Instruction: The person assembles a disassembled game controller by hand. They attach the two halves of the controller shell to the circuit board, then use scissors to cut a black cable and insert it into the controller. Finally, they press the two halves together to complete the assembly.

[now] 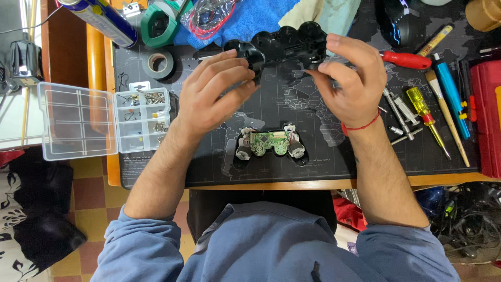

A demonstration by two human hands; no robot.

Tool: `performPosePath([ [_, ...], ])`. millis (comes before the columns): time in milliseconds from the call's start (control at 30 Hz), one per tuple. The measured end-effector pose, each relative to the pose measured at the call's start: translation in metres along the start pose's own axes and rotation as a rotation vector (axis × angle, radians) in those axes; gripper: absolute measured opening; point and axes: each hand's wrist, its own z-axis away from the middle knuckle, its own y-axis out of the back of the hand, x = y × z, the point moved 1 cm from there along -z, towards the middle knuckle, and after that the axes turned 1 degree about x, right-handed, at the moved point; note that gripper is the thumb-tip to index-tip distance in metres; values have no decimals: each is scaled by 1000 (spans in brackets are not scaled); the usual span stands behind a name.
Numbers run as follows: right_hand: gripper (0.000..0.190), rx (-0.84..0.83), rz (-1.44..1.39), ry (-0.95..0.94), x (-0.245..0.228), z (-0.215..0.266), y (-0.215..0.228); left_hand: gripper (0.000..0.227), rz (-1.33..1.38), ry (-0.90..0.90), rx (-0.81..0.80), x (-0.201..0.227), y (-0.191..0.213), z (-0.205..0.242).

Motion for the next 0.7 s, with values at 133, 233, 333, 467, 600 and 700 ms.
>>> performPosePath([
  [133,20,36,17,10,-4,-4,1,20,-2,-1,17,0,-4,5],
  [233,21,56,20,28,-3,-5,1,18,15,-3,26,0,-4,5],
  [333,30,90,32,83,-2,-5,0,19,18,-13,32,1,-5,5],
  [467,25,162,48,128,-1,-4,-1,22,16,11,38,3,-5,5],
  [600,18,185,61,133,-4,-6,-1,25,32,45,31,3,-6,6],
  [700,19,160,35,122,-1,-4,-2,20,59,88,12,2,-6,10],
])
